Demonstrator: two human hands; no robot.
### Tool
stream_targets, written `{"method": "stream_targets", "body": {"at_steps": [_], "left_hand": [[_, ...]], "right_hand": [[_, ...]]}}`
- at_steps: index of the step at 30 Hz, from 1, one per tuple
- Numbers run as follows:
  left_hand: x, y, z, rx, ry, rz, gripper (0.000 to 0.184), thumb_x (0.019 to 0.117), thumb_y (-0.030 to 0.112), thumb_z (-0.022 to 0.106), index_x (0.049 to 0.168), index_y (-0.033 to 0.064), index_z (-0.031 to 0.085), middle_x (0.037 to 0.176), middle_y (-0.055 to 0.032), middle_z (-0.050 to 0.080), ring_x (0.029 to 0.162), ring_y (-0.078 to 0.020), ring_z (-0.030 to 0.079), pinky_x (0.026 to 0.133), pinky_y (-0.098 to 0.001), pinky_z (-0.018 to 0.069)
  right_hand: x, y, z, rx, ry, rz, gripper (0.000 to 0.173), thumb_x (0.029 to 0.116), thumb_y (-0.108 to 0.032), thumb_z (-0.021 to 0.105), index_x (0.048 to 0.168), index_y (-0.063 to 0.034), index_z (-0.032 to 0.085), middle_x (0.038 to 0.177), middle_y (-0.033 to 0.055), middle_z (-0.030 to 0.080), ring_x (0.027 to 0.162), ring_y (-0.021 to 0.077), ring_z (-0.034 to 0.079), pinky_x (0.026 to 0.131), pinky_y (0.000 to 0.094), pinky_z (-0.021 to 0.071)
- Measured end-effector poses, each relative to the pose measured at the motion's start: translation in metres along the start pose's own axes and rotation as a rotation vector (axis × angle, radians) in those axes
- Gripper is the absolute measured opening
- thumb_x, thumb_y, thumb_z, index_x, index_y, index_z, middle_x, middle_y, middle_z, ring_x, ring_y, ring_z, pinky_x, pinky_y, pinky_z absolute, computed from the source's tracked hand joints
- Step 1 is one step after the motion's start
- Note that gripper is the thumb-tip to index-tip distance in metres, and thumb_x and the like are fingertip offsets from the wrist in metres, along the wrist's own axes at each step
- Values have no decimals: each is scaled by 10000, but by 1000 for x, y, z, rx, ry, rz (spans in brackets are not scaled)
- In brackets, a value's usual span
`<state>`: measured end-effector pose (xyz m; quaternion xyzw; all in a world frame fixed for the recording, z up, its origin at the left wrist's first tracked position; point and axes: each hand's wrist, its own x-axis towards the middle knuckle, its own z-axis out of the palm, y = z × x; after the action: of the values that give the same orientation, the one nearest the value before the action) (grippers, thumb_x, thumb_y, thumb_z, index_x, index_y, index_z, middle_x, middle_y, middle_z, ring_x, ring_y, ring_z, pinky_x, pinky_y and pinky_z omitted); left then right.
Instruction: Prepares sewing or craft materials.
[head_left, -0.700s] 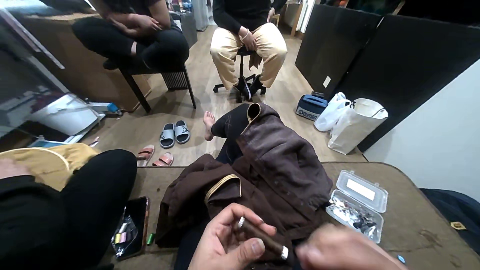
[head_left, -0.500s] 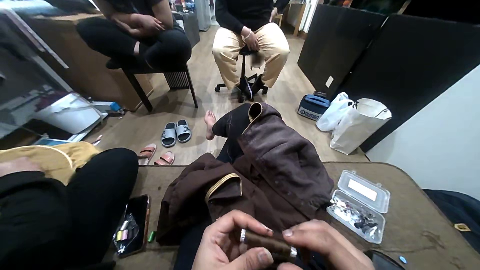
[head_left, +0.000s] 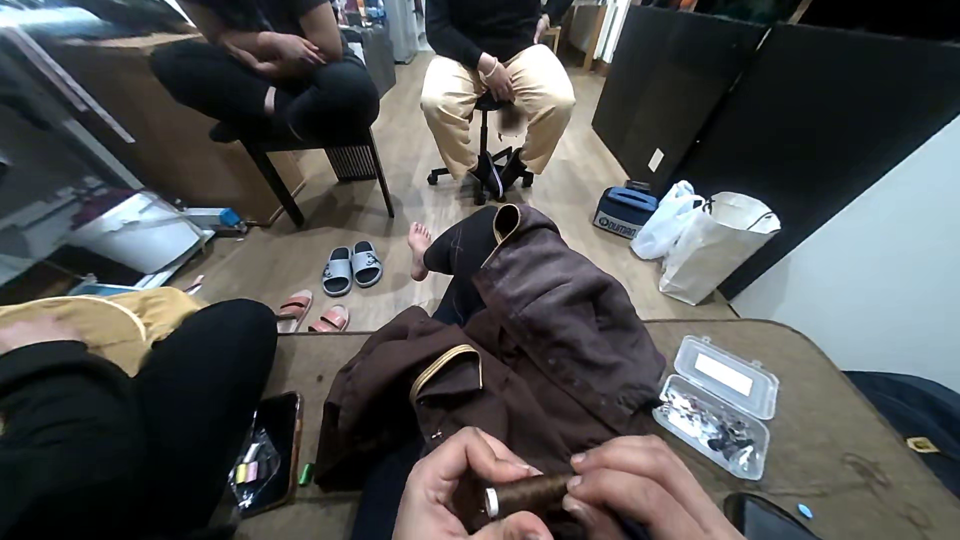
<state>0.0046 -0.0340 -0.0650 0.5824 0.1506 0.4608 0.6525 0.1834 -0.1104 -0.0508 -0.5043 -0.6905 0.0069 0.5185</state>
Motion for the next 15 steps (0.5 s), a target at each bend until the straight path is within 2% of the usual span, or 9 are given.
{"method": "stream_targets", "body": {"at_steps": [4,6,8,11,13,15], "left_hand": [[-2,-2,-1,168,-17,111,193,898,219,790,1049,149,693,1053,68,729,987,-7,688,865,-201,583],[-3,-3,-2,222,-18,143,214,896,210,795,1072,135,700,1058,53,729,995,-14,687,868,-201,583],[-2,-4,-4,238,-13,142,219,898,234,790,1079,145,706,1050,53,731,991,-17,692,867,-203,587],[0,-3,-1,107,16,33,191,894,259,782,1049,185,700,1041,76,730,953,-17,702,827,-202,601],[1,-3,-3,-74,37,-100,170,905,264,765,1016,166,681,1021,42,712,853,-32,703,720,-203,613],[1,-5,-10,-259,54,-210,185,906,225,768,1014,118,663,1019,-16,707,793,-80,714,686,-243,625]], "right_hand": [[2,-2,1,82,-65,102,238,1012,-275,662,1107,-58,681,996,89,670,964,105,628,840,178,506],[1,-1,2,127,-87,134,180,1007,-250,668,1051,-79,703,1007,73,675,981,93,621,840,177,498],[1,0,2,123,-85,128,154,1011,-239,659,972,-91,674,995,48,680,1013,91,618,905,193,481],[-1,6,1,6,-31,56,227,1057,-325,564,938,-136,603,962,0,644,1034,75,599,988,195,440],[-2,10,2,-42,-9,30,283,1085,-377,471,928,-156,551,933,-10,608,1001,61,595,977,190,444],[-4,15,4,-16,-28,50,311,1096,-403,415,931,-162,522,923,-11,584,968,44,585,936,181,443]]}}
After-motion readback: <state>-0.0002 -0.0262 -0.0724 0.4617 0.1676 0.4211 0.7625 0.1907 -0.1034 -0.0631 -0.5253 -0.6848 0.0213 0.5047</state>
